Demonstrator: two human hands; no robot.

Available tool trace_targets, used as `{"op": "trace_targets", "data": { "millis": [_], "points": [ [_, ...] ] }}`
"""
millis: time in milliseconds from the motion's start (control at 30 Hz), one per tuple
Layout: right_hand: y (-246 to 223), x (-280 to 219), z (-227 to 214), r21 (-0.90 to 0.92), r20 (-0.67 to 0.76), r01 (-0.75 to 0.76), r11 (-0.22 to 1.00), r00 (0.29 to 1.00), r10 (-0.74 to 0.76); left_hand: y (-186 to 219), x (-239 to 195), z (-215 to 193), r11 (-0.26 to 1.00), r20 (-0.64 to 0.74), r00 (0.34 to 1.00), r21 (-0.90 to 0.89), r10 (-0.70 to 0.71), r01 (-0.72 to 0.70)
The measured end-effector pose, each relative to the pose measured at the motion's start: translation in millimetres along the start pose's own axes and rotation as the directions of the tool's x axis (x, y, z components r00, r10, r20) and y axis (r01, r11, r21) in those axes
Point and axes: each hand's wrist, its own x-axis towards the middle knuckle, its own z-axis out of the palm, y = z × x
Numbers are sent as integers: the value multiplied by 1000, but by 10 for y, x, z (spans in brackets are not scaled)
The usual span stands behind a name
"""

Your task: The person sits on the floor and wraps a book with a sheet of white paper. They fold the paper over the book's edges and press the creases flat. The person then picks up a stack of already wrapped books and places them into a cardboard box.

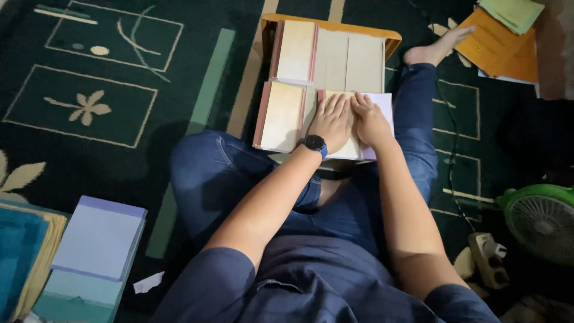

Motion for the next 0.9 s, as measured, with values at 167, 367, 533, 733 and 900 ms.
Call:
{"op": "trace_targets", "data": {
  "millis": [167, 367, 533, 733, 900],
  "points": [
    [-372, -173, -195, -152, -66, 30, 988, 997, -40, -34, 49, 102, 1000, 8, 1000, 0, -10, 10],
    [-333, -501, -41, -174, -57, 62, 983, 996, -72, 16, -14, -27, 998, 19, 998, -13, -54, 55],
    [-194, -337, 25, -185, -64, 83, 979, 993, -97, -3, 28, -20, 998, 26, 998, 3, -59, 59],
    [-294, -189, -11, -196, -114, 50, 979, 991, -74, -12, 32, -27, 997, 70, 995, -45, -65, 68],
    [-536, -524, -22, -168, -112, -18, 986, 994, -1, 14, -39, -205, 993, 75, 993, -66, -93, 98]
  ]
}}
